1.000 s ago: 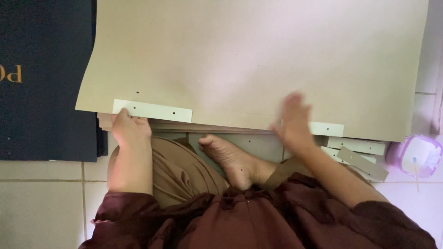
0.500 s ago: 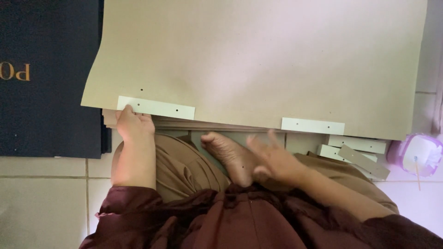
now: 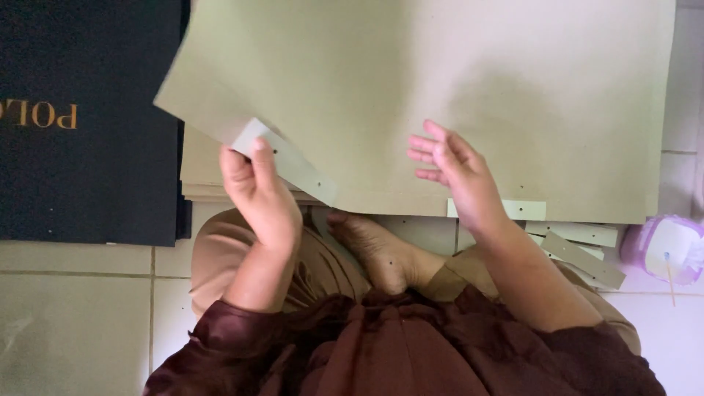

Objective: The person applies glue to small white paper strips with a cotton swab and attaches them to large paper sheets.

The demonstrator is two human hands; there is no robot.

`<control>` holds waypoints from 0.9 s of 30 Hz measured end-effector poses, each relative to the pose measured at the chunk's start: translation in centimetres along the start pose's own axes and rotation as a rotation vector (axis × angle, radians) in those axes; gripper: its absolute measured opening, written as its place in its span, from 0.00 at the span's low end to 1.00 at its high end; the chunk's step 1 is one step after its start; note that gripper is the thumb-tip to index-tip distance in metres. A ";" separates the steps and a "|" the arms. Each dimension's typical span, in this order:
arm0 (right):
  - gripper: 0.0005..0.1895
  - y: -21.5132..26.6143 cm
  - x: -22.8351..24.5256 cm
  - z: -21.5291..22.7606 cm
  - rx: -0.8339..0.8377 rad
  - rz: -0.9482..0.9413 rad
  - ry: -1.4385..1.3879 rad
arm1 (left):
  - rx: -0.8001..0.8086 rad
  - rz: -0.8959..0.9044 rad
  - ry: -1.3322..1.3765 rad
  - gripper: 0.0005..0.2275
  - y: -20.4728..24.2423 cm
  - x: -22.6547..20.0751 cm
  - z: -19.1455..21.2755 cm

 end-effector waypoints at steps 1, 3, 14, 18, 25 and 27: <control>0.30 -0.5 1.4 0.2 -0.001 0.002 -0.003 | 0.002 -0.003 -0.001 0.06 1.1 0.4 -0.7; 0.37 -2.1 5.6 -1.0 0.128 0.128 -0.119 | 0.157 -0.223 0.037 0.06 3.0 -0.7 -3.5; 0.23 -4.6 13.0 10.4 -0.197 -0.232 0.402 | 0.847 -0.769 -0.205 0.11 14.8 -7.3 -16.8; 0.30 -3.8 9.6 13.5 -0.331 -0.319 0.580 | 0.917 -0.684 -0.289 0.23 16.4 -5.1 -17.7; 0.17 -3.3 -3.1 22.7 -0.464 -0.534 0.467 | 0.529 -0.114 -0.524 0.27 6.8 6.3 -14.8; 0.20 -5.0 -7.7 24.2 -0.417 -0.411 0.294 | 0.363 0.334 -0.377 0.34 4.7 13.3 -12.3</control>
Point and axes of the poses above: each hand's wrist, its own y-axis away from the middle knuckle, its own z-axis out of the back of the hand, x = y × z, the point moved 10 cm from there along -y, towards the middle knuckle, and after that the axes turned 3 degrees about x, right-handed, at the moved point
